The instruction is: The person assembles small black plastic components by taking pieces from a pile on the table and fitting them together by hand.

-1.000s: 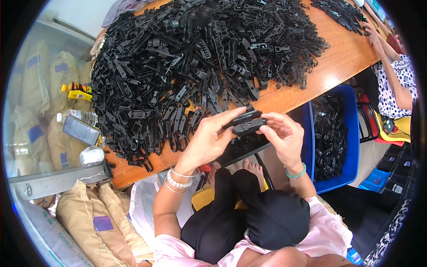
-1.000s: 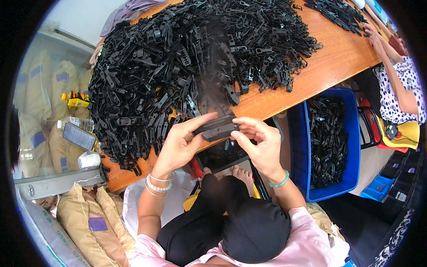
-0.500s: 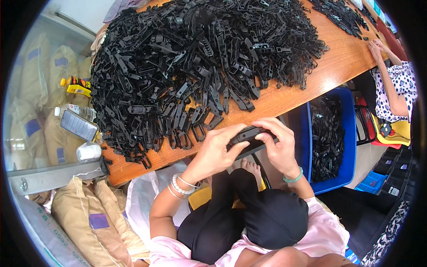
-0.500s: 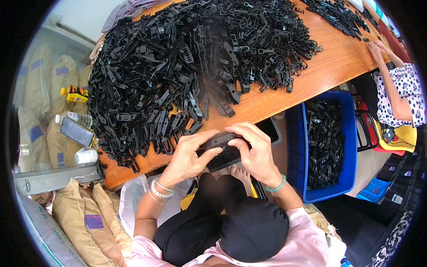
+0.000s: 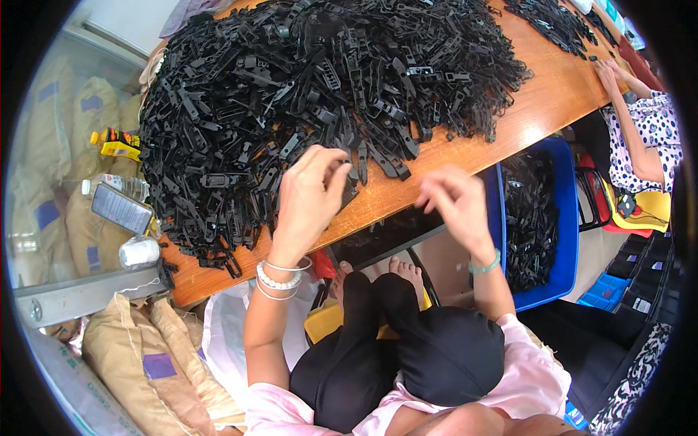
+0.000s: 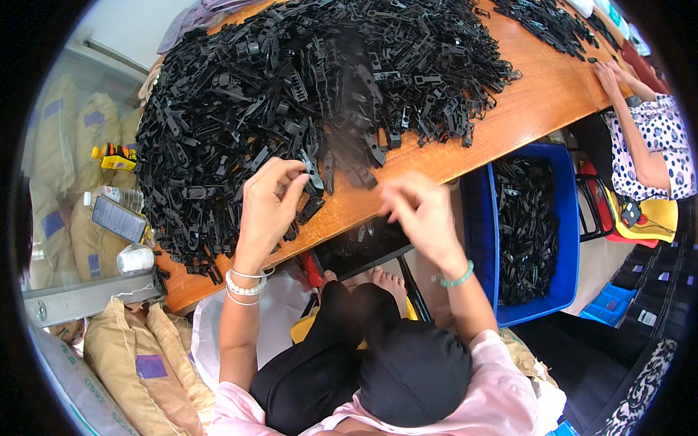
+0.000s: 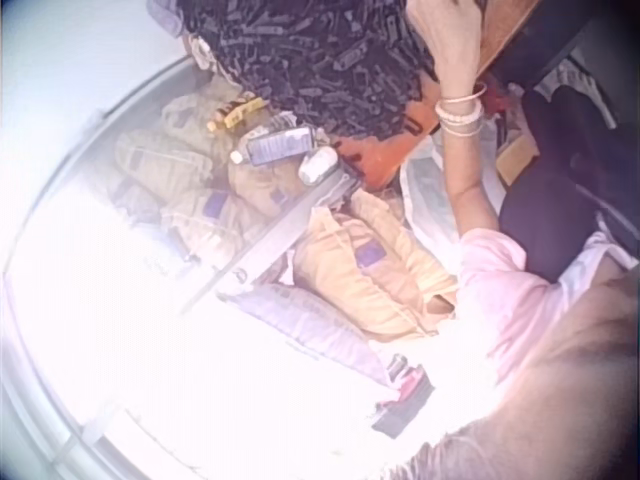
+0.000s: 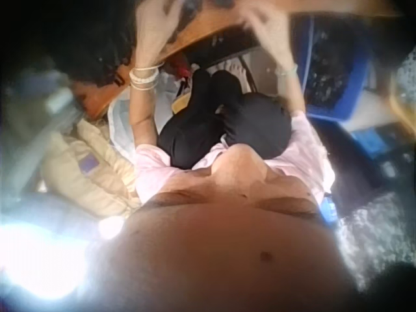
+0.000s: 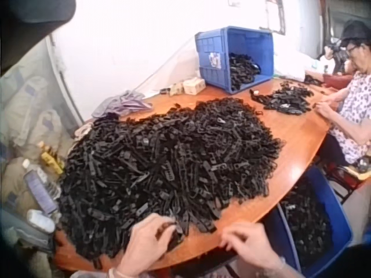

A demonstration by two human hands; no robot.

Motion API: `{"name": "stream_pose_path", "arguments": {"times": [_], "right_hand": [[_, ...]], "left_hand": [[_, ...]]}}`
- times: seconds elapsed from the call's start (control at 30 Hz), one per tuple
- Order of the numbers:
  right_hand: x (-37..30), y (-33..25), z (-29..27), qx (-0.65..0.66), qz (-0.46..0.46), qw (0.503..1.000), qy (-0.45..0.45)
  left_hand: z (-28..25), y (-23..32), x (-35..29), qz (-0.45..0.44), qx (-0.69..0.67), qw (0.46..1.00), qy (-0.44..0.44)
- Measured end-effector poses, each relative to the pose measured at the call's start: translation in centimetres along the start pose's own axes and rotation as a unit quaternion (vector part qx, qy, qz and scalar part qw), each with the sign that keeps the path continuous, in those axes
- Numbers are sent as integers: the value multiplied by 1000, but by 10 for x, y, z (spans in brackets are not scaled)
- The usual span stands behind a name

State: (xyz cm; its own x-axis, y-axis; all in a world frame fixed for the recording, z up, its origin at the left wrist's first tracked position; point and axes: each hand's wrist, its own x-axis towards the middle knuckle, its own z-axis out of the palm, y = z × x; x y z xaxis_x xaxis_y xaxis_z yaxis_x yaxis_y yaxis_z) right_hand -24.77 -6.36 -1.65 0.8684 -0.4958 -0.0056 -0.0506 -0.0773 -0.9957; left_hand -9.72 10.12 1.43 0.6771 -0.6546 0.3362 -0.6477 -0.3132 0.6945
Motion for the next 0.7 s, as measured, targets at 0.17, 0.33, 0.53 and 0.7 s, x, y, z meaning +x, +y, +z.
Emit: {"name": "stream_pose_path", "arguments": {"times": [0.17, 0.33, 0.53, 0.7], "right_hand": [[42, -2, -19, -377, -162, 871, 269], [48, 26, -24, -401, -189, 858, 259], [6, 28, 3, -262, -216, 916, 213], [-22, 17, 20, -161, -258, 950, 71]], "left_hand": [[-13, -3, -14, -60, 16, 998, -33], [-19, -4, -27, -100, 7, 995, -29], [-7, -5, -52, -81, 49, 994, -46], [0, 21, -41, -95, -41, 993, -53]]}}
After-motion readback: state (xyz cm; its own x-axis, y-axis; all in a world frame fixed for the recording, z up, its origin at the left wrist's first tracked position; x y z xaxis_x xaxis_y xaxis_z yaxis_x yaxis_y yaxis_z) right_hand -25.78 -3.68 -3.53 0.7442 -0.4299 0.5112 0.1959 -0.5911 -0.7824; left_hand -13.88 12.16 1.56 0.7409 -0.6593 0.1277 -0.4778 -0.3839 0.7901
